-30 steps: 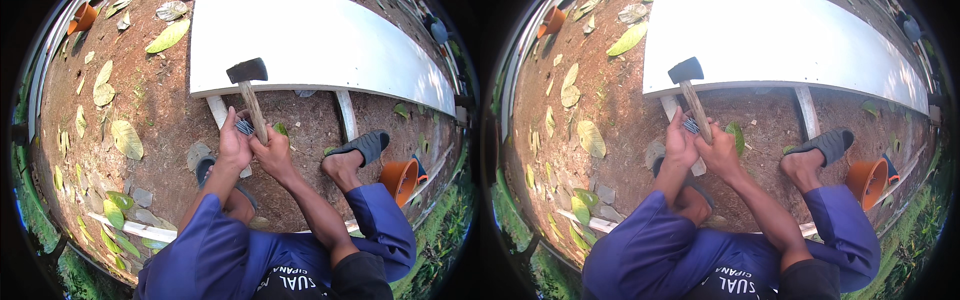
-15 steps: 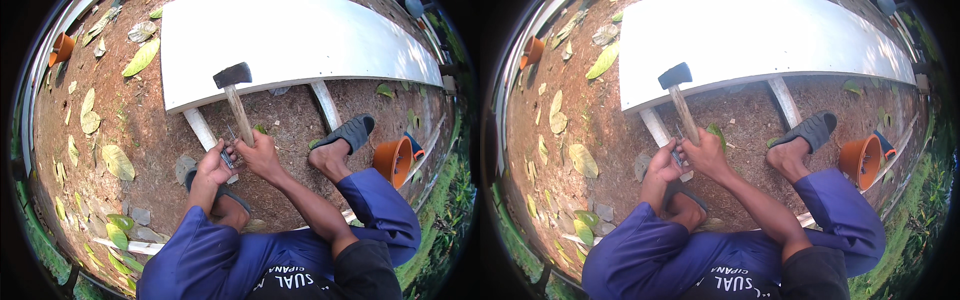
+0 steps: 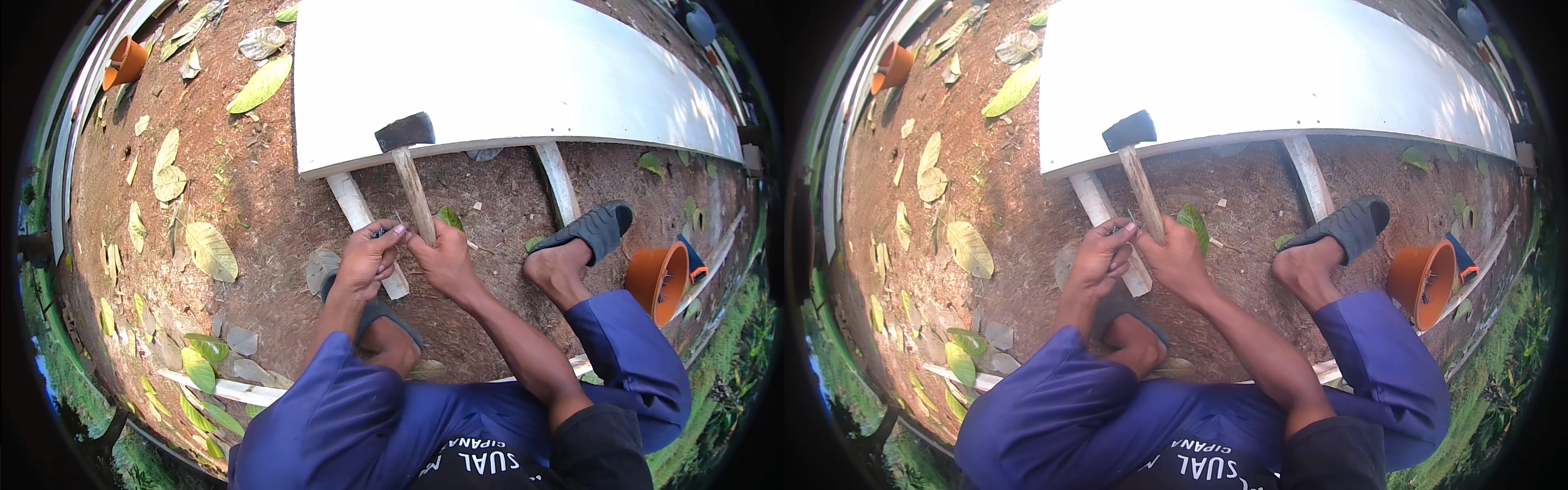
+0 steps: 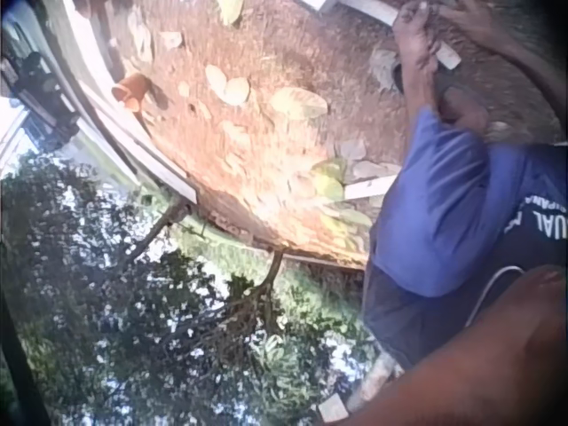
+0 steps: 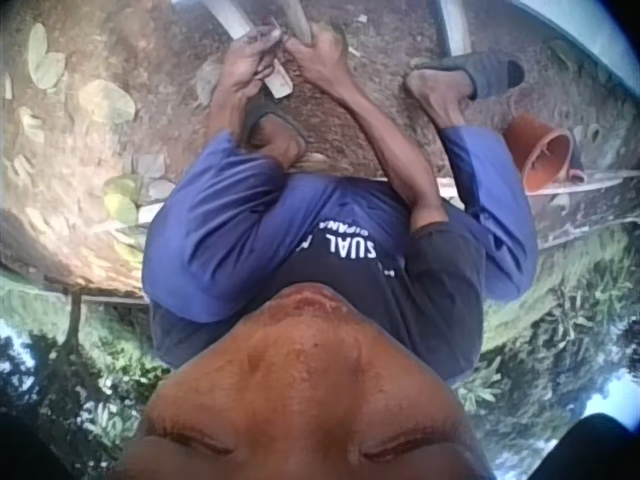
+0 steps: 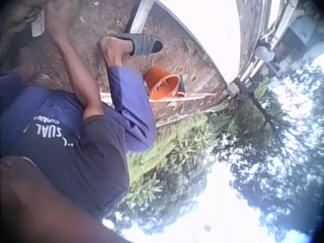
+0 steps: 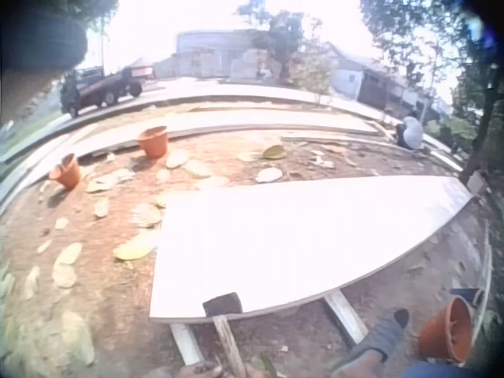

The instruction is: The person assembles a wooden bench by hammering nails into a white board and wooden legs. They measure and cut a wooden plank with a tape measure and hand saw, then position the plank under the board as a support.

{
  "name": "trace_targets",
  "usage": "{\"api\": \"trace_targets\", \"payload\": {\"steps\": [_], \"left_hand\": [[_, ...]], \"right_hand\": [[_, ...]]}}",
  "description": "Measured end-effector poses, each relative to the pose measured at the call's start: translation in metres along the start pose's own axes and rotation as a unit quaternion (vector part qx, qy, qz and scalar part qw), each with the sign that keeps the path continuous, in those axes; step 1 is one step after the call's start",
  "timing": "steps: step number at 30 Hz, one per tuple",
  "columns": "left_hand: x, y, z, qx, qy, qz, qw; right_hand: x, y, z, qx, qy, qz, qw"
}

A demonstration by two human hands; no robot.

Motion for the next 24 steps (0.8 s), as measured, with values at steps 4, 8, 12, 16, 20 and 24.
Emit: {"api": "trace_targets", "payload": {"steps": [4, 8, 12, 16, 20, 24], "left_hand": [[0.000, -0.003, 0.000, 0.004, -0.046, 0.020, 0.999], [0.031, -0.007, -0.002, 0.070, -0.190, 0.152, 0.967], [0.080, -0.040, 0.004, 0.114, -0.338, 0.320, 0.878], [0.116, -0.052, 0.002, 0.153, -0.430, 0.391, 0.800], [0.120, -0.061, 0.001, 0.155, -0.463, 0.347, 0.801], [0.115, -0.064, 0.003, 0.165, -0.474, 0.361, 0.786]], "right_hand": [[0.011, -0.003, 0.000, 0.004, -0.005, -0.023, 1.000], [-0.005, -0.004, -0.005, 0.001, 0.044, 0.000, 0.999], [0.010, -0.010, -0.022, 0.047, 0.027, 0.014, 0.998], [0.006, -0.011, -0.027, 0.051, -0.014, 0.015, 0.998], [-0.001, -0.009, -0.028, 0.045, 0.001, 0.009, 0.999], [-0.006, -0.009, -0.030, 0.033, 0.046, 0.002, 0.998]]}}
Point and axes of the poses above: each hand's wrist, its own y-axis away from the middle knuckle, its own z-axis out of the palm, x = y × z, the point moved 2 cm from there along -y, towards the middle knuckle, and after that the axes turned 4 degrees about -z, right-handed, at the moved point
